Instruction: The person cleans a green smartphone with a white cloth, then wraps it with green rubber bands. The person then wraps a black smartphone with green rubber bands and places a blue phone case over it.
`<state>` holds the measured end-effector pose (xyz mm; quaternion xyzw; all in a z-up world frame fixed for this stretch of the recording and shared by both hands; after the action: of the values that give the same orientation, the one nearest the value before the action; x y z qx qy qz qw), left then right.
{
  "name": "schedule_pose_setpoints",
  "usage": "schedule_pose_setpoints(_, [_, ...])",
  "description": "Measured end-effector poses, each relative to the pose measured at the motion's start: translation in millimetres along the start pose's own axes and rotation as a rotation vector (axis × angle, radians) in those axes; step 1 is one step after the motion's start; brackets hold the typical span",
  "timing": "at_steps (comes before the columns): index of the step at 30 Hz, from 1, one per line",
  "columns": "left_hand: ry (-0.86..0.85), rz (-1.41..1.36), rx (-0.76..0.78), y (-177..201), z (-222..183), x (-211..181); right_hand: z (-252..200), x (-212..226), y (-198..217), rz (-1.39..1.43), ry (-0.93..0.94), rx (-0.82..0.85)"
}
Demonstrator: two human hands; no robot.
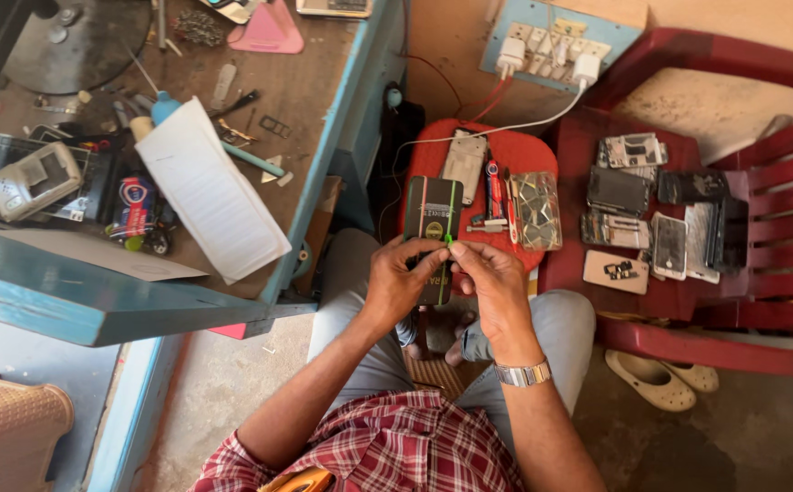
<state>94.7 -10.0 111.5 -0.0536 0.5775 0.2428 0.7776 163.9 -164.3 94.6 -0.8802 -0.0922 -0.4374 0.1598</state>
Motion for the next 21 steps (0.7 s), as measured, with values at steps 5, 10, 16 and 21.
schedule_pose_setpoints(5, [-0.027,-0.049,-0.016,-5.3,-6.3,10.7,1.4,-2.5,11.0,0.149,-0.045,0.059])
schedule_pose_setpoints(10, [0.086,-0.175,-0.029,0.3,-9.6,25.7,2.9,4.3,23.6,0.281,-0.052,0.097])
schedule_pose_setpoints(16, [0.005,-0.073,-0.065,-4.9,-12.2,22.9,1.1,-9.4,11.9,0.169,-0.059,0.042])
schedule_pose_setpoints(21, [-0.044,0.033,-0.038,-3.8,-10.4,13.3,-2.3,-17.6,-0.5,0.121,-0.013,-0.021])
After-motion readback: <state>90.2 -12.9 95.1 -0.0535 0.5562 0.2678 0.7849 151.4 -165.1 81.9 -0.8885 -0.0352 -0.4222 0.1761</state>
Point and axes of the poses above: each hand's wrist, its own z-axis towards the middle knuckle, its own y-axis out of the back of the hand, x = y × z, the point moved 3 cm from there along z, towards the middle knuckle, and after that the axes turned 13 degrees about -y, right-handed, at the moved point
